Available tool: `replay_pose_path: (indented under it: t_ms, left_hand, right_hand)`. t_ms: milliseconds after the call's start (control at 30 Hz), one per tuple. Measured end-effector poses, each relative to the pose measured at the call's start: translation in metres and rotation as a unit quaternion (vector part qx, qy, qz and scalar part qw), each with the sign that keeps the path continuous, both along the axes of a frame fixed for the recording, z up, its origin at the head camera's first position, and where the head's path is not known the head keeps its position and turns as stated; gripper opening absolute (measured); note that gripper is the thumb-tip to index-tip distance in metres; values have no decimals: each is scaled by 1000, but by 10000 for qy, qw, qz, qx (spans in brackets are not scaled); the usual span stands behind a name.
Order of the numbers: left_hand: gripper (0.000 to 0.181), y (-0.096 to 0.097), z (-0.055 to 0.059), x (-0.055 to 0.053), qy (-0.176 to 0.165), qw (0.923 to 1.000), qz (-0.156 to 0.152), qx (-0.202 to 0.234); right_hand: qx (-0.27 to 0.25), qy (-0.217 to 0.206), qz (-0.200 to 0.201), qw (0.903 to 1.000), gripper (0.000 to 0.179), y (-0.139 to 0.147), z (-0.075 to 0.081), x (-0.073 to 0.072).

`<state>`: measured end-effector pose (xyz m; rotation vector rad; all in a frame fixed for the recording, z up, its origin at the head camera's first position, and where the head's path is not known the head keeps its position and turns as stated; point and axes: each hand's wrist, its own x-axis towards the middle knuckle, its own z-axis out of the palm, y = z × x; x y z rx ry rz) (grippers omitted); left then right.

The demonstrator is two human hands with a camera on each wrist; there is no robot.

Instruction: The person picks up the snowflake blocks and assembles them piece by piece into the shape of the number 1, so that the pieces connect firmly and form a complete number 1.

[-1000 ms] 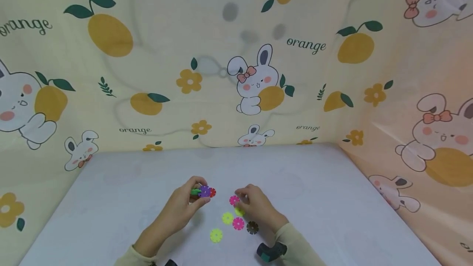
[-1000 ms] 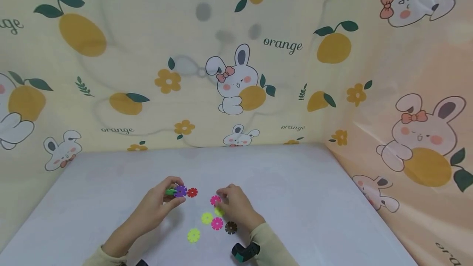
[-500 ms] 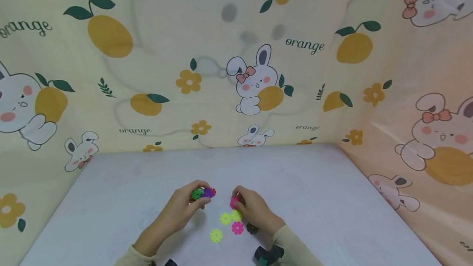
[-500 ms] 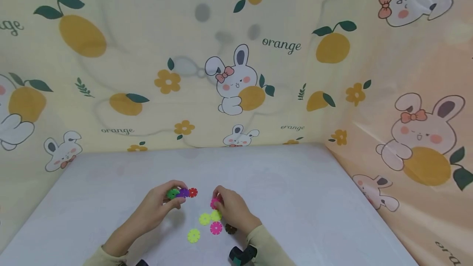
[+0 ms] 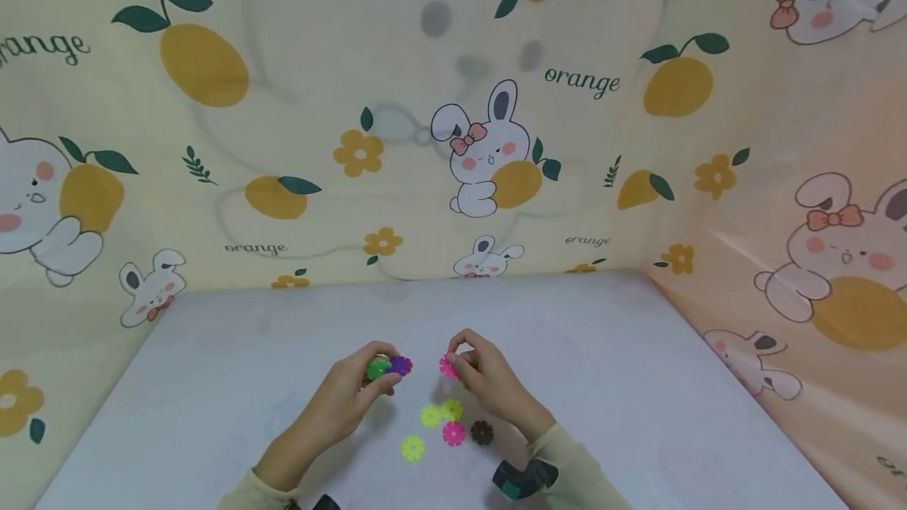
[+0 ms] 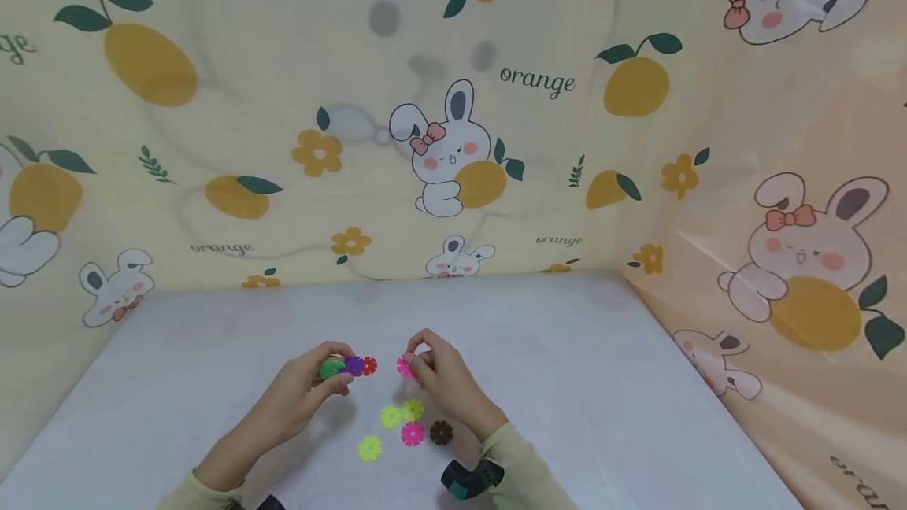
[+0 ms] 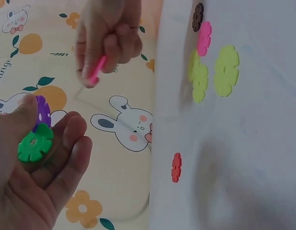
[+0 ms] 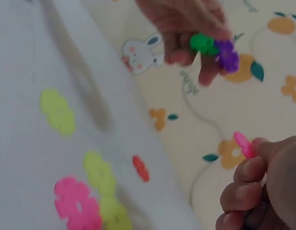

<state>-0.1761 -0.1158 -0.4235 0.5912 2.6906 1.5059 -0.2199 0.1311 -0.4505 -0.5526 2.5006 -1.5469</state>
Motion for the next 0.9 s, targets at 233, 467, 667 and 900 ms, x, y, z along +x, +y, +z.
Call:
replay_pose_path:
  t_ms: [233,467,667,900]
  left_hand:
    - [27,0,2,0,-121,9999,-14,83]
    - [30,0,5,0,-340,9987,-7,375]
    - [33,-1,5,-1,-387,9976,-128,566]
    - [33,0,4,-1,-456,9974,-66,561]
  right_hand:
    - [-429,-136,258,9987,18,-5,15,8]
    - [-623,-32,540,9966,26,-11,29,18]
    - [-146,434,619,9970,28,-17,31,24]
    - [62,805,458,9957,28,-20,32,29]
